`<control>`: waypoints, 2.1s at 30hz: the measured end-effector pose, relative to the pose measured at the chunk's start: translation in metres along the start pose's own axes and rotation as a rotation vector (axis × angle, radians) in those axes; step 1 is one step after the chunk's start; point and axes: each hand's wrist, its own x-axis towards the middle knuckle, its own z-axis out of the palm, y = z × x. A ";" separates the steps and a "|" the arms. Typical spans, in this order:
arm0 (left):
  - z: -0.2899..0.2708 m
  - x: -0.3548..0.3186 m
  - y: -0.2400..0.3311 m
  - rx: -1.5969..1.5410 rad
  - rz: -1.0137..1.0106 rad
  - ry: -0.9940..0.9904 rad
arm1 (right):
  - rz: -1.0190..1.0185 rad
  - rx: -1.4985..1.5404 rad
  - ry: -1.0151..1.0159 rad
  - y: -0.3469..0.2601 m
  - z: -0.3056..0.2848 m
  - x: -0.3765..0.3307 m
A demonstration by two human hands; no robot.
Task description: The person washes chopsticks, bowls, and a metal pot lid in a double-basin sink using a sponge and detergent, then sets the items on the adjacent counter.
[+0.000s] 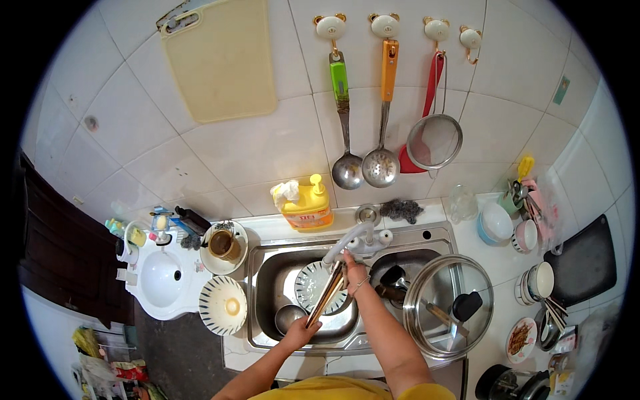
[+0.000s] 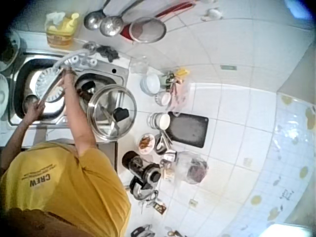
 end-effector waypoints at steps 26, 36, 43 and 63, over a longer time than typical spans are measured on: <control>-0.022 0.002 0.050 -0.976 -0.550 -0.568 | 0.226 0.251 -0.248 0.011 0.011 -0.024; -0.017 0.004 0.037 -0.714 -0.504 -0.400 | 0.244 0.028 -0.167 0.036 -0.002 -0.009; 0.003 0.025 0.007 -0.053 -0.064 0.079 | 0.251 -0.277 -0.189 0.052 0.033 -0.065; -0.047 0.087 0.081 1.088 0.414 -0.266 | 0.306 -1.587 -0.567 -0.050 -0.016 -0.078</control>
